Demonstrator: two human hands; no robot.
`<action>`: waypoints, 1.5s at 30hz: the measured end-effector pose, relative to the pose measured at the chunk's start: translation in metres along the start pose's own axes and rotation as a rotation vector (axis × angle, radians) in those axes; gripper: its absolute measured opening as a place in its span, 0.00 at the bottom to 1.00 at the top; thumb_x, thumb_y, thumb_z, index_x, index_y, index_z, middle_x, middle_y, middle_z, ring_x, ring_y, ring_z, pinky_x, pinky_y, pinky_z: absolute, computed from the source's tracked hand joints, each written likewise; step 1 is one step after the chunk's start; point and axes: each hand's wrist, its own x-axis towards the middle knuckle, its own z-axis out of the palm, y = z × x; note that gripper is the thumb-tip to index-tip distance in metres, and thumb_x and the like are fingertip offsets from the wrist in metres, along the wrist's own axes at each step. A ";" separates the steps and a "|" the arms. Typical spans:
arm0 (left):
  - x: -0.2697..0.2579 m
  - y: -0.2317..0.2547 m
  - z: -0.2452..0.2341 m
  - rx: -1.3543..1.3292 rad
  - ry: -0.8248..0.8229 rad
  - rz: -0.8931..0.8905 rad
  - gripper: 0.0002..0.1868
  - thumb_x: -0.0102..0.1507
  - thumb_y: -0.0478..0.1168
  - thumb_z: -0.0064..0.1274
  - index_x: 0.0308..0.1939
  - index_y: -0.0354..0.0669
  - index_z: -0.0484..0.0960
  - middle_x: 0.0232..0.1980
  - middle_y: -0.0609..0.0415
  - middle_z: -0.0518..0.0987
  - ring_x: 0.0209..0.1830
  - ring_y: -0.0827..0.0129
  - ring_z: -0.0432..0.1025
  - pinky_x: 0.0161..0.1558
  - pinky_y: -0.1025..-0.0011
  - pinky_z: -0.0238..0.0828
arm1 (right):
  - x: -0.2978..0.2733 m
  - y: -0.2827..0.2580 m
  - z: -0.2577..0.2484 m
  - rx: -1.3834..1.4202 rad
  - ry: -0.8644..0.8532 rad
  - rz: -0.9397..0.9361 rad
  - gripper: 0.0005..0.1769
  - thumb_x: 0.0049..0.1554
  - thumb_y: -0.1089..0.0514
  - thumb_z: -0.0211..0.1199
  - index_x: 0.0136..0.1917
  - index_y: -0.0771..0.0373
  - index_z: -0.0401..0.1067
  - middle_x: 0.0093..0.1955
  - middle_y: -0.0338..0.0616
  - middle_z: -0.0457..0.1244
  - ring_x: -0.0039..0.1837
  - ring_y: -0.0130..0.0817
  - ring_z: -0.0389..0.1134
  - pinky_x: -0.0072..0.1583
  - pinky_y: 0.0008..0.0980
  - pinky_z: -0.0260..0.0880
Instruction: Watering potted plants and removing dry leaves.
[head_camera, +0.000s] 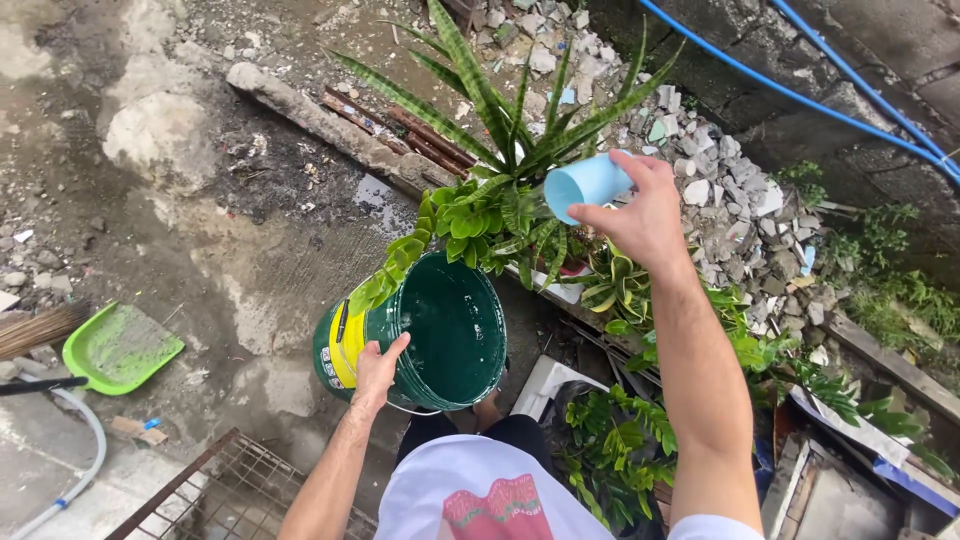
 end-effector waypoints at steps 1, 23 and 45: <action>0.002 -0.002 -0.002 -0.012 0.003 -0.006 0.29 0.53 0.60 0.67 0.38 0.38 0.78 0.30 0.58 0.76 0.26 0.72 0.71 0.22 0.69 0.67 | 0.005 -0.012 0.000 0.046 -0.028 0.051 0.52 0.39 0.42 0.83 0.72 0.64 0.69 0.69 0.58 0.56 0.68 0.48 0.62 0.66 0.44 0.67; 0.006 -0.009 0.004 -0.129 -0.009 -0.021 0.26 0.56 0.58 0.66 0.38 0.41 0.74 0.31 0.60 0.73 0.22 0.76 0.67 0.21 0.73 0.62 | 0.038 0.100 0.000 -0.739 0.902 -0.686 0.53 0.49 0.61 0.80 0.83 0.56 0.61 0.82 0.52 0.42 0.83 0.63 0.50 0.71 0.48 0.74; -0.116 -0.040 -0.003 -0.177 -0.219 0.112 0.13 0.62 0.42 0.62 0.41 0.41 0.75 0.35 0.63 0.76 0.29 0.81 0.70 0.24 0.78 0.65 | -0.197 0.108 0.434 -0.584 -0.157 -0.972 0.27 0.58 0.50 0.51 0.70 0.48 0.68 0.72 0.50 0.54 0.71 0.57 0.59 0.57 0.63 0.71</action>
